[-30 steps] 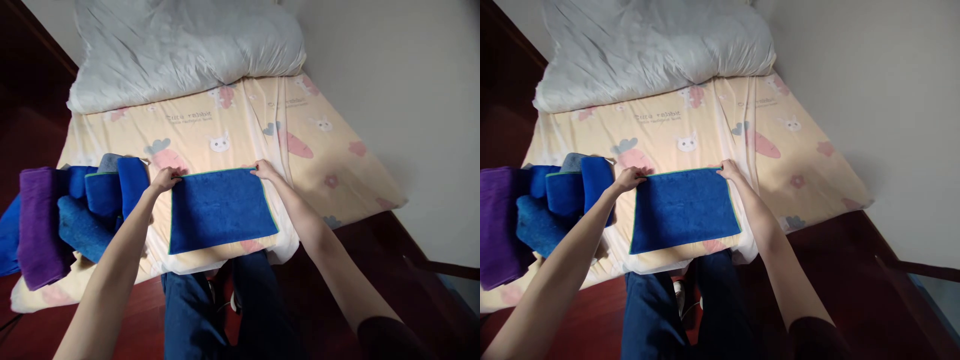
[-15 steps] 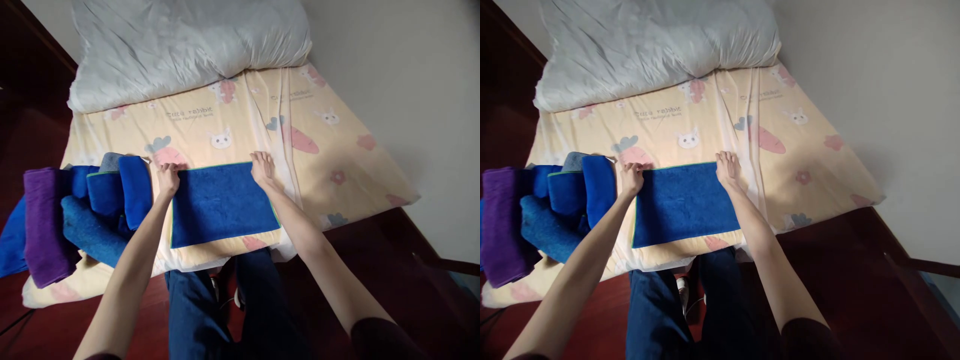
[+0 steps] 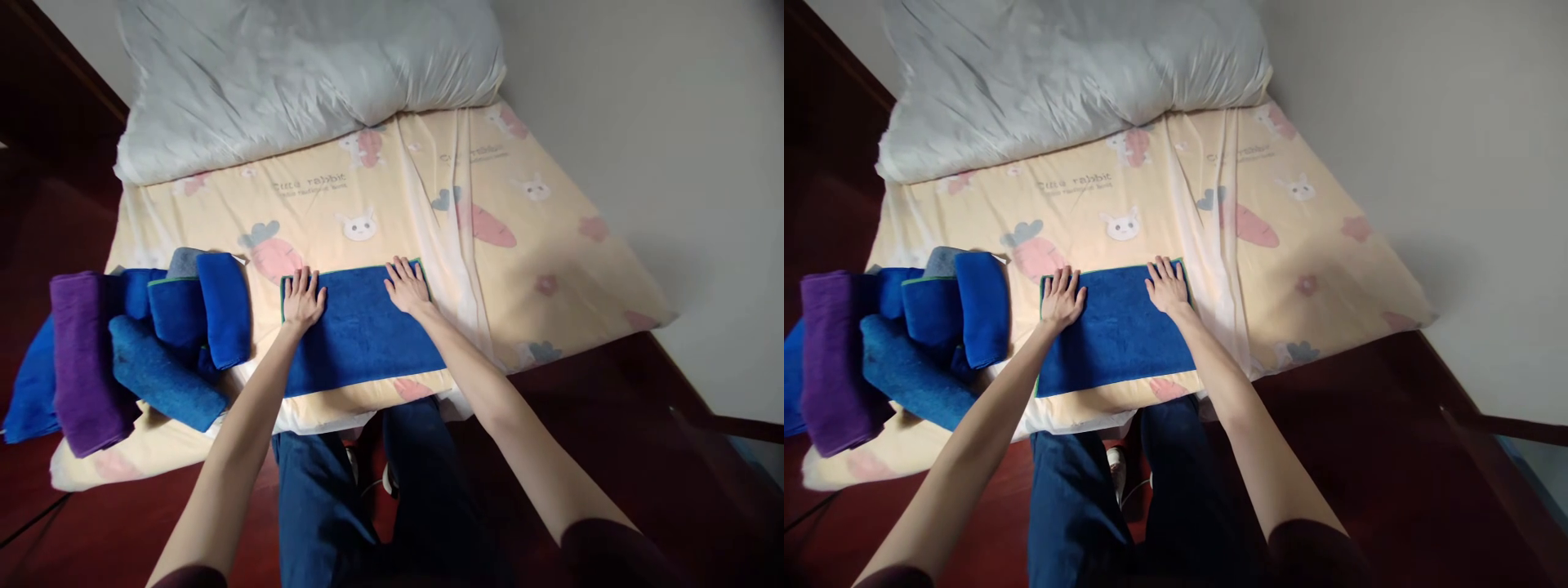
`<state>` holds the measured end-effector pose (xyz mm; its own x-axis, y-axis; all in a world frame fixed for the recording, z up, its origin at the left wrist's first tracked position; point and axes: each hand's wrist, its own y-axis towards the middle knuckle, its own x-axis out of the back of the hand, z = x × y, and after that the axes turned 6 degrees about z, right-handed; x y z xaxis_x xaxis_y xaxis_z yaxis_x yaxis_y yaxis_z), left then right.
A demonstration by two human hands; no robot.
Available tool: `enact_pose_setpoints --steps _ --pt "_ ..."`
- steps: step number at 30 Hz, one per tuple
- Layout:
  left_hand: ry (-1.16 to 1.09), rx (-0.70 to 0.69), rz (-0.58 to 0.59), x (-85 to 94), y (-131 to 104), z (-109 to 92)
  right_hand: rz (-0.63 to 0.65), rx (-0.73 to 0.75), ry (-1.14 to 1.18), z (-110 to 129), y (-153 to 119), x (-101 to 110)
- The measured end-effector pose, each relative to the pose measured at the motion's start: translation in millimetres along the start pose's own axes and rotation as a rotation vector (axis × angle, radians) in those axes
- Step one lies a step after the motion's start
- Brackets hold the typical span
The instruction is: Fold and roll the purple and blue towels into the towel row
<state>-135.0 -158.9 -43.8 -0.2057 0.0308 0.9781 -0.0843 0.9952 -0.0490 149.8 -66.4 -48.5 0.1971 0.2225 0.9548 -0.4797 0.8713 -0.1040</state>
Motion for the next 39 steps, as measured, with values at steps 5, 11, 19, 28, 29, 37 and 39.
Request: enact_pose_setpoints --steps 5,11,19,28,29,37,39 --pt "0.017 -0.189 0.057 11.5 23.9 -38.1 0.022 0.200 0.028 38.3 12.5 5.8" --pt "0.065 -0.238 0.079 19.7 51.2 -56.9 -0.028 0.245 0.000 49.7 23.4 13.4" --pt "0.073 -0.341 0.014 6.8 30.3 -40.9 -0.052 0.330 -0.050 29.1 12.9 6.4" --pt "-0.121 -0.183 0.049 3.6 38.3 -29.8 -0.054 0.174 0.037 26.7 17.7 -1.8" --pt "-0.139 -0.150 0.040 4.2 39.8 -25.0 -0.058 0.142 0.047 22.9 17.6 -1.6" --pt "-0.324 0.285 -0.198 36.0 5.5 29.9 -0.243 -0.158 0.228 -16.0 -18.3 25.7" --pt "-0.362 0.257 -0.224 39.5 -43.2 31.6 -0.335 -0.161 0.373 -30.1 -57.1 25.2"
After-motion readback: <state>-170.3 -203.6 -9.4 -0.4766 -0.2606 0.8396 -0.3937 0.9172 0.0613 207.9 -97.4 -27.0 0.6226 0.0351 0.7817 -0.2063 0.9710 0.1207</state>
